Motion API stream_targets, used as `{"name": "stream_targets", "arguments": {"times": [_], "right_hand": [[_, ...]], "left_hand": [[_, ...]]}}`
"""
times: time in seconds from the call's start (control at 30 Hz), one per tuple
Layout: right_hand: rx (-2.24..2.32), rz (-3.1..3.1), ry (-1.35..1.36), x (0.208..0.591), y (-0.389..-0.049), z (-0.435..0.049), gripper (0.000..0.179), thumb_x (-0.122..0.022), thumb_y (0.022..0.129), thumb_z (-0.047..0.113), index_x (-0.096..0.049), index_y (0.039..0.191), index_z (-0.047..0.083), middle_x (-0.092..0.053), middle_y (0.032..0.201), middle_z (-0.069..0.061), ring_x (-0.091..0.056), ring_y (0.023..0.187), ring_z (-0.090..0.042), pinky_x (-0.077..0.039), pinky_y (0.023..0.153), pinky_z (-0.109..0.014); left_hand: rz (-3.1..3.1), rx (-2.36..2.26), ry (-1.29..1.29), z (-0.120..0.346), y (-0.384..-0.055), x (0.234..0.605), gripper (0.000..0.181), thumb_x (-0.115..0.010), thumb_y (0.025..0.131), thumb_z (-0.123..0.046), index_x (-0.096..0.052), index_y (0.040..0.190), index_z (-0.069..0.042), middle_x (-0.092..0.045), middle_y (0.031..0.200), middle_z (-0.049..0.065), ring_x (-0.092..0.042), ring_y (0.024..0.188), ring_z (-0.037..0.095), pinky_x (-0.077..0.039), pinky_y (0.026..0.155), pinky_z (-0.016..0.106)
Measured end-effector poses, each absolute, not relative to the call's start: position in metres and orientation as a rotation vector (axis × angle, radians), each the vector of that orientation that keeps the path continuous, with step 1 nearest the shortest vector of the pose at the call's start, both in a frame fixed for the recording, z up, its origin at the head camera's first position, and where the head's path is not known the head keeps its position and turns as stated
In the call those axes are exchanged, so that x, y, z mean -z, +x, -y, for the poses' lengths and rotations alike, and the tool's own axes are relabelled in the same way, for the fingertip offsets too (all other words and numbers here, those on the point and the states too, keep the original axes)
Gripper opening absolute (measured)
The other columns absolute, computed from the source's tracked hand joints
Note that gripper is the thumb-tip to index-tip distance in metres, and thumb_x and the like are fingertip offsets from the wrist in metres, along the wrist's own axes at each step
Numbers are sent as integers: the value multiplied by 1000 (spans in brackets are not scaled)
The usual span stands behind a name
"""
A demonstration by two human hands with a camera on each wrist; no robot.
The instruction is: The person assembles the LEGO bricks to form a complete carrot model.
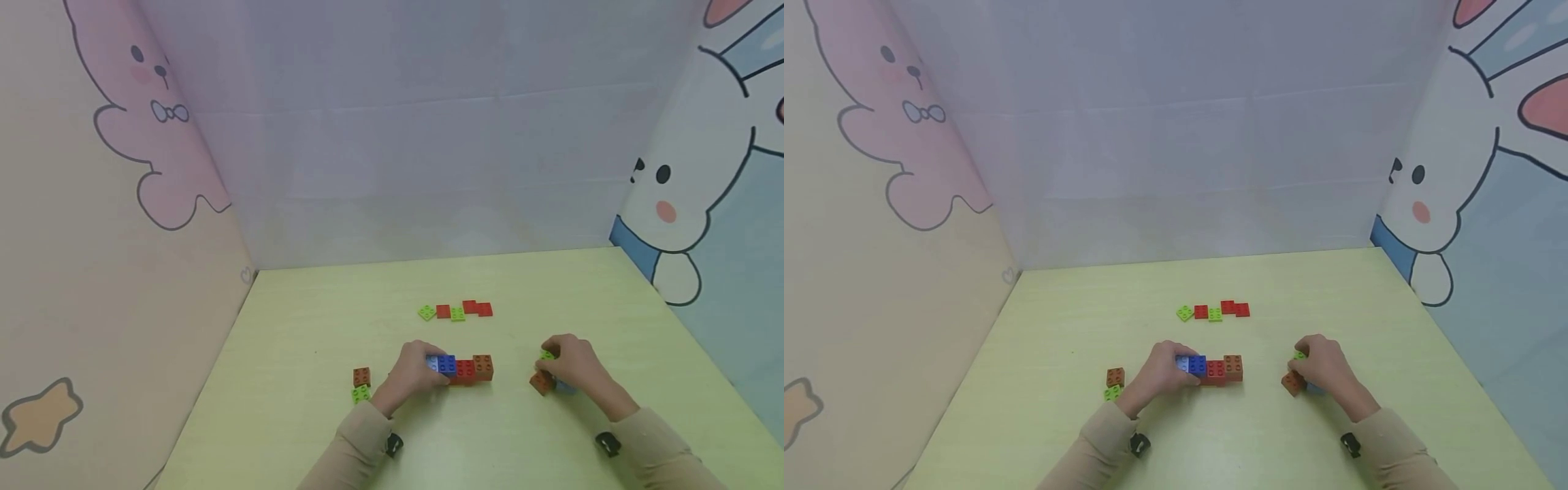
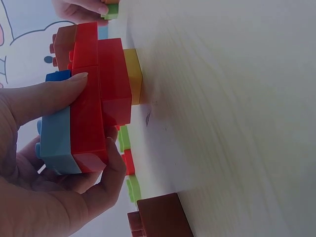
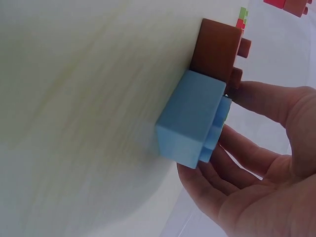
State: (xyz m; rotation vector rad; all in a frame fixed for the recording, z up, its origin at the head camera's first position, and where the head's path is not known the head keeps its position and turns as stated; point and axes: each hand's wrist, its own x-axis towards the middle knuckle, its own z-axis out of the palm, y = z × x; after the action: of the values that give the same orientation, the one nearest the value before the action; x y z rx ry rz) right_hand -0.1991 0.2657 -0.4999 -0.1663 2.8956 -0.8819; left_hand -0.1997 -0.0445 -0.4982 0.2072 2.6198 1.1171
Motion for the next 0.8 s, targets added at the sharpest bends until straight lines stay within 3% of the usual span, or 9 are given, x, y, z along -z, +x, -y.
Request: {"name": "stream_targets", "arguments": {"times": [0.4, 0.8], "right_hand": [[961, -2974, -255, 505, -206, -259, 36, -70, 85, 15, -64, 111, -9, -65, 106, -21, -59, 97, -38, -46, 82, -52], [1163, -2912, -475, 470, -205, -226, 35, -71, 86, 12, -65, 115, -5, -65, 109, -17, -63, 97, -34, -51, 79, -45]], "left_hand": [[-2621, -1121, 228, 45, -200, 497, 41, -87, 67, -13, -74, 106, -13, -57, 106, 2, -50, 93, 20, -47, 73, 36], [-2621, -1127, 237, 46, -200, 497, 41, -88, 66, -12, -74, 105, -12, -58, 104, 3, -51, 93, 20, -47, 73, 36]]}}
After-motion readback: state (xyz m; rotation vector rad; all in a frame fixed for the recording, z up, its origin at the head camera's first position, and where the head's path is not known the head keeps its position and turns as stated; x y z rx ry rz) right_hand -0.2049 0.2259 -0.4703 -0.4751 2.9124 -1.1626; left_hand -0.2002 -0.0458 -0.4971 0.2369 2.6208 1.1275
